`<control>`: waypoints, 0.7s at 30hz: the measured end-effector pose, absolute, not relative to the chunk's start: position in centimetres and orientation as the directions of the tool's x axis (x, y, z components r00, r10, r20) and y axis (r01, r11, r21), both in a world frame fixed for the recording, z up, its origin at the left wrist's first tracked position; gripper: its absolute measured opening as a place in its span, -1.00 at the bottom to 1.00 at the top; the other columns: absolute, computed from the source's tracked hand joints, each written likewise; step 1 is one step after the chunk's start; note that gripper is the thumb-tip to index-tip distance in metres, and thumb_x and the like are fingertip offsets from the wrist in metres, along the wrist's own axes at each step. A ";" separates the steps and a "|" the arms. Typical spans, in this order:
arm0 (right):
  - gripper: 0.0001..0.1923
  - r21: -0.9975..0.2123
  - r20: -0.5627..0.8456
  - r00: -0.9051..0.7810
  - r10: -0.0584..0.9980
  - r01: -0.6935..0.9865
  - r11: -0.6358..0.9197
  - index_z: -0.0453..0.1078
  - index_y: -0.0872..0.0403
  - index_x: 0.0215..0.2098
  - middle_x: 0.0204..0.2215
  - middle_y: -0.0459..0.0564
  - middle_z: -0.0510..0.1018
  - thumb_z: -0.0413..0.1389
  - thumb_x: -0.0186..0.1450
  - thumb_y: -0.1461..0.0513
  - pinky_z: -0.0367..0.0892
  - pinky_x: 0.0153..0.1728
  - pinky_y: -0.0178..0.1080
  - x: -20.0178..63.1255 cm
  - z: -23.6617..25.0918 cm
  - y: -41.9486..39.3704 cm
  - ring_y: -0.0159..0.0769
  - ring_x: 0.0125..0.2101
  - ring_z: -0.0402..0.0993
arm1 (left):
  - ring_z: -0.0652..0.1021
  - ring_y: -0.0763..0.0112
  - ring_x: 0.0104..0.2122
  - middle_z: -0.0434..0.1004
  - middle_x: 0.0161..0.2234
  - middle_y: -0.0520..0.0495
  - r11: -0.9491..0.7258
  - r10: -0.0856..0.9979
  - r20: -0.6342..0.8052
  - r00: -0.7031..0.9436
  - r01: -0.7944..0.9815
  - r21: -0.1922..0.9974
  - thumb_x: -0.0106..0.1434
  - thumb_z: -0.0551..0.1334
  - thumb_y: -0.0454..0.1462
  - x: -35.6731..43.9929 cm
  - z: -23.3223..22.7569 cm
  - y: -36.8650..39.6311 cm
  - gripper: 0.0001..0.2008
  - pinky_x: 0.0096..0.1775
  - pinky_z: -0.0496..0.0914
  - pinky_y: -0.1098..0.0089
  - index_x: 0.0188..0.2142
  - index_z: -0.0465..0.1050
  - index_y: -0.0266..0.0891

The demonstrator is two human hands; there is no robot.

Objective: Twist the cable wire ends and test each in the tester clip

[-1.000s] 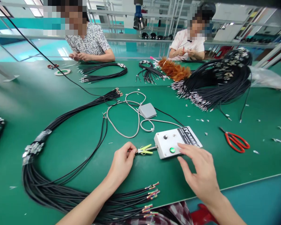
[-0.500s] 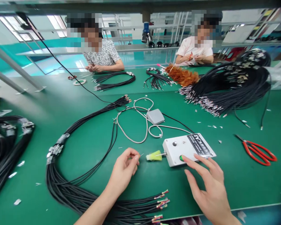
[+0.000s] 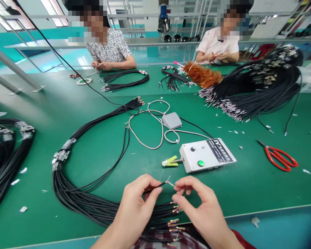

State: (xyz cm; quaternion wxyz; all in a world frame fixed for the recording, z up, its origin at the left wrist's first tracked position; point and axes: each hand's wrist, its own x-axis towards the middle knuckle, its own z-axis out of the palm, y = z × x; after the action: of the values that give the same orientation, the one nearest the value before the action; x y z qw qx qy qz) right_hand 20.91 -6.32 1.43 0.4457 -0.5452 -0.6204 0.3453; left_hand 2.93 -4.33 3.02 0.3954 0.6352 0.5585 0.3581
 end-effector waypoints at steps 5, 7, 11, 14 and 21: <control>-0.96 -0.958 0.135 0.021 0.991 0.259 0.125 0.49 0.01 -0.35 -0.45 -0.11 0.56 0.21 0.24 0.21 0.38 -0.39 -0.32 20.0 1.5 -5.9 -0.35 -0.44 0.47 | 0.50 0.34 -0.51 0.54 -0.53 0.00 -0.073 0.992 0.022 0.125 0.415 0.907 0.19 0.25 -0.26 3.3 3.0 -4.8 -0.85 -0.45 0.36 0.44 -0.50 0.50 -0.16; -0.87 -0.987 0.024 0.012 1.000 0.157 0.022 0.49 0.03 -0.37 -0.45 -0.09 0.56 0.17 0.28 0.16 0.36 -0.40 -0.33 20.1 1.5 -5.6 -0.36 -0.46 0.47 | 0.50 0.34 -0.49 0.55 -0.52 -0.01 -0.050 0.989 -0.008 0.145 0.391 0.919 0.20 0.24 -0.25 3.2 3.0 -4.8 -0.85 -0.41 0.37 0.44 -0.48 0.53 -0.16; -0.70 -0.962 -0.242 -0.069 0.968 -0.110 -0.249 0.43 0.09 -0.45 -0.54 -0.11 0.52 0.23 0.21 0.02 0.34 -0.47 -0.36 20.1 1.6 -4.9 -0.42 -0.57 0.41 | 0.39 0.45 -0.62 0.47 -0.58 0.02 0.143 0.959 -0.201 0.201 0.267 0.953 0.21 0.21 -0.18 3.1 3.1 -4.6 -0.81 -0.54 0.29 0.47 -0.43 0.52 -0.21; -0.64 -0.929 -0.300 -0.088 0.950 -0.198 -0.312 0.39 0.10 -0.50 -0.57 -0.13 0.49 0.28 0.15 -0.02 0.30 -0.49 -0.38 19.8 1.6 -4.6 -0.46 -0.60 0.37 | 0.32 0.52 -0.69 0.41 -0.62 0.06 0.296 0.920 -0.323 0.220 0.149 0.944 0.18 0.22 -0.12 3.1 3.0 -4.3 -0.77 -0.60 0.23 0.49 -0.38 0.50 -0.25; -0.66 -0.946 -0.250 -0.043 0.967 -0.201 -0.253 0.41 0.10 -0.47 -0.56 -0.12 0.50 0.27 0.17 0.00 0.29 -0.47 -0.37 19.3 1.6 -4.8 -0.45 -0.58 0.36 | 0.39 0.49 -0.66 0.42 -0.62 0.06 0.295 0.935 -0.311 0.168 0.112 0.949 0.12 0.27 -0.14 3.2 3.0 -4.4 -0.80 -0.57 0.32 0.48 -0.41 0.49 -0.25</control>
State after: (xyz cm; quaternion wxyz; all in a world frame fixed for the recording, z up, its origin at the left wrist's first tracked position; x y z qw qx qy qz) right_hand 19.29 -4.75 1.60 0.4766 -0.5013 -0.3824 0.6127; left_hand 3.23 -4.43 3.03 0.5934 0.4817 0.5435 0.3470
